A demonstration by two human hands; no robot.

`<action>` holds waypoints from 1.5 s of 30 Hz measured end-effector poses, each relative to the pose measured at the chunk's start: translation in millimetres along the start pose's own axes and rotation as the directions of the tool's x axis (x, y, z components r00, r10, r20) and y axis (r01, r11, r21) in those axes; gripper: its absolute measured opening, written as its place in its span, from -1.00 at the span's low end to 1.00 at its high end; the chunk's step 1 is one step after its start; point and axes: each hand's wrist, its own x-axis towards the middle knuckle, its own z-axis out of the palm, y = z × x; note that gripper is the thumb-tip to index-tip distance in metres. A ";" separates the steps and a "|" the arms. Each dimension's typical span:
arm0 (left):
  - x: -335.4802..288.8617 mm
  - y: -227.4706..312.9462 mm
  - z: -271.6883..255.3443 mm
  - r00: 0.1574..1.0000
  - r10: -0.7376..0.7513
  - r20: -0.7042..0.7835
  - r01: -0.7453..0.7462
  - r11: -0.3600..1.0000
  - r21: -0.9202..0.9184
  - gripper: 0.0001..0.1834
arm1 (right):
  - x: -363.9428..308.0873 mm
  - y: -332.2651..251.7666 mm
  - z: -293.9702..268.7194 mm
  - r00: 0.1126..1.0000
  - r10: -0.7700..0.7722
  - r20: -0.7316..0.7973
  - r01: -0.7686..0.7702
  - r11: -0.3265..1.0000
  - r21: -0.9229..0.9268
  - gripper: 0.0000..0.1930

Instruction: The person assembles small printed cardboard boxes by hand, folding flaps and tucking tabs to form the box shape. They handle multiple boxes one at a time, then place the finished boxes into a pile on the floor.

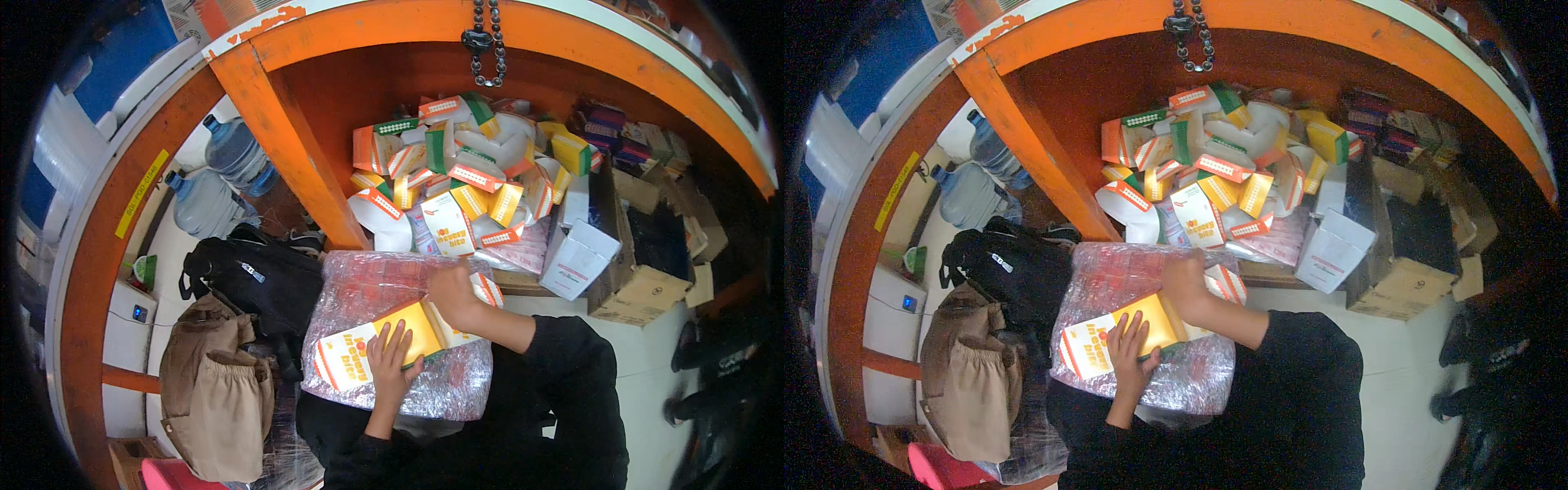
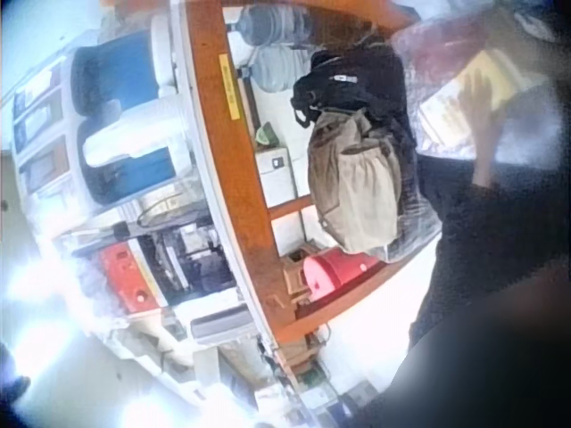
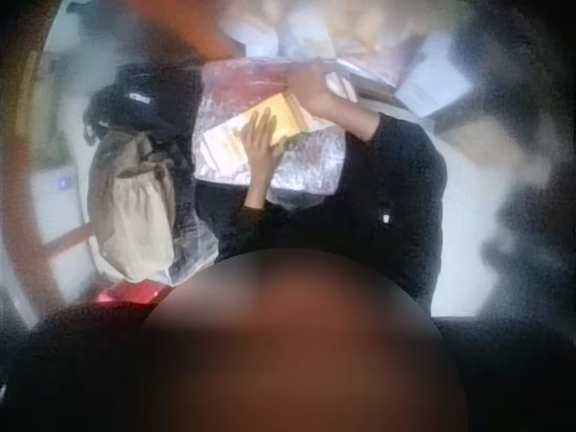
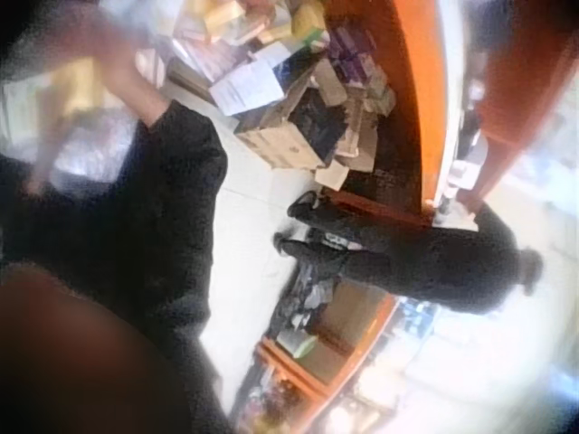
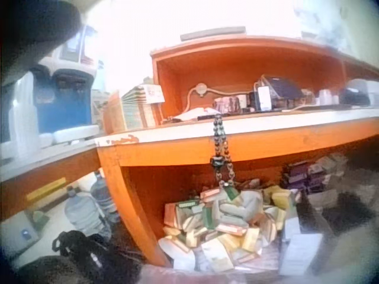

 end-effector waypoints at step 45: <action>65.1 20.5 5.5 0.997 -0.036 0.061 0.047 0.980 -0.191 -0.30 | 83.3 145.8 67.6 0.722 0.346 -0.599 -0.164 0.927 0.338 -0.63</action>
